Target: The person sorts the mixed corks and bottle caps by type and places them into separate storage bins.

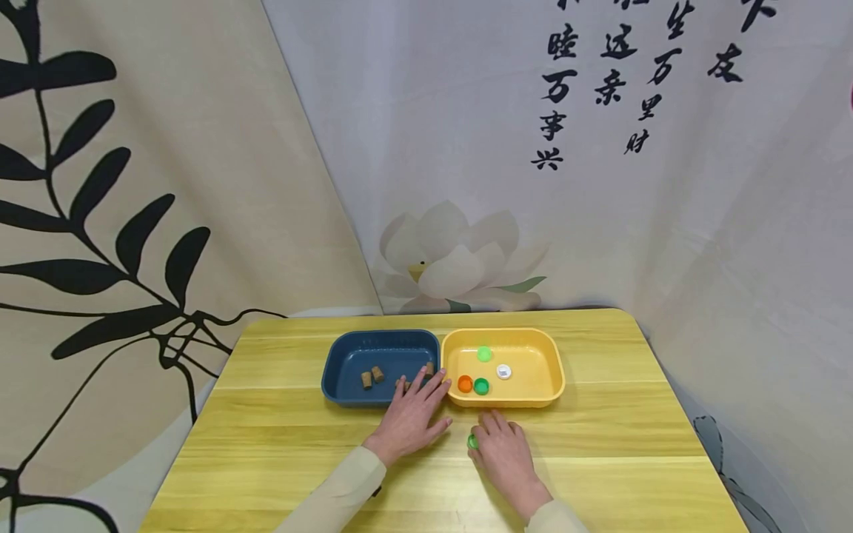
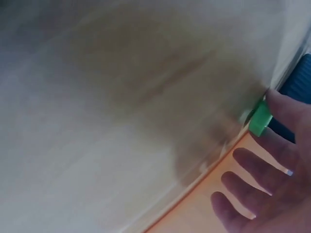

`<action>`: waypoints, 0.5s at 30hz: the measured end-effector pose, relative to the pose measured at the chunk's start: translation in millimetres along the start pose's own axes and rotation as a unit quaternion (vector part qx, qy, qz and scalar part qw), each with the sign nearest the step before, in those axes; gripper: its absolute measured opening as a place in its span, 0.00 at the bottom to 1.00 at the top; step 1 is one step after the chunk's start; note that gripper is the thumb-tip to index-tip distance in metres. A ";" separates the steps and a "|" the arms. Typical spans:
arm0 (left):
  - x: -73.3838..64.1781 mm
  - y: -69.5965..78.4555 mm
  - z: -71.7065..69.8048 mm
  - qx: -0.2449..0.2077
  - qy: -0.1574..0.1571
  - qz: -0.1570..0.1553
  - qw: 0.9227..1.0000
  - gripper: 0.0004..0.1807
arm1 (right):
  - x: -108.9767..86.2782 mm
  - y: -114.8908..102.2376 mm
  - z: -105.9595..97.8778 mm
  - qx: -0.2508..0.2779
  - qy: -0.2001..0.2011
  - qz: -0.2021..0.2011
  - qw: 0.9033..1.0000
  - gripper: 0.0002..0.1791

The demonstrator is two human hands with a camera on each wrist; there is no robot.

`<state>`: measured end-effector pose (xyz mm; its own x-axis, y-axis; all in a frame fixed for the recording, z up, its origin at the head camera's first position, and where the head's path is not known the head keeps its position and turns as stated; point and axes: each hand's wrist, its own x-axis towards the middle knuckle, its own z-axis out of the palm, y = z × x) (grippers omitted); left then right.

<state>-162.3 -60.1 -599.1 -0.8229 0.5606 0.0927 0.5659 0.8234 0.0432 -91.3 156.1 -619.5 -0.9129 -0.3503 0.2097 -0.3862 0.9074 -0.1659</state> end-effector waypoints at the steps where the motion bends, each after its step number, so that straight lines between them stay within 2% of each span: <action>1: 0.0 0.1 0.0 0.001 0.000 0.000 1.000 0.39 | -0.5 0.1 0.0 0.001 0.002 -0.003 1.000 0.20; 9: 0.1 0.1 1.4 0.004 0.005 0.003 1.000 0.39 | -4.8 -0.5 -11.0 0.009 0.026 -0.005 1.000 0.22; 15: -0.4 0.4 1.8 0.010 0.004 0.004 1.000 0.40 | -7.2 -0.1 -23.8 0.022 0.059 -0.004 0.998 0.23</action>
<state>-161.8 -59.7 -600.8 -0.8180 0.5664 0.1003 0.5709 0.8207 0.0218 -81.5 164.0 -598.1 -0.8888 -0.3254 0.3227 -0.4015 0.8924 -0.2059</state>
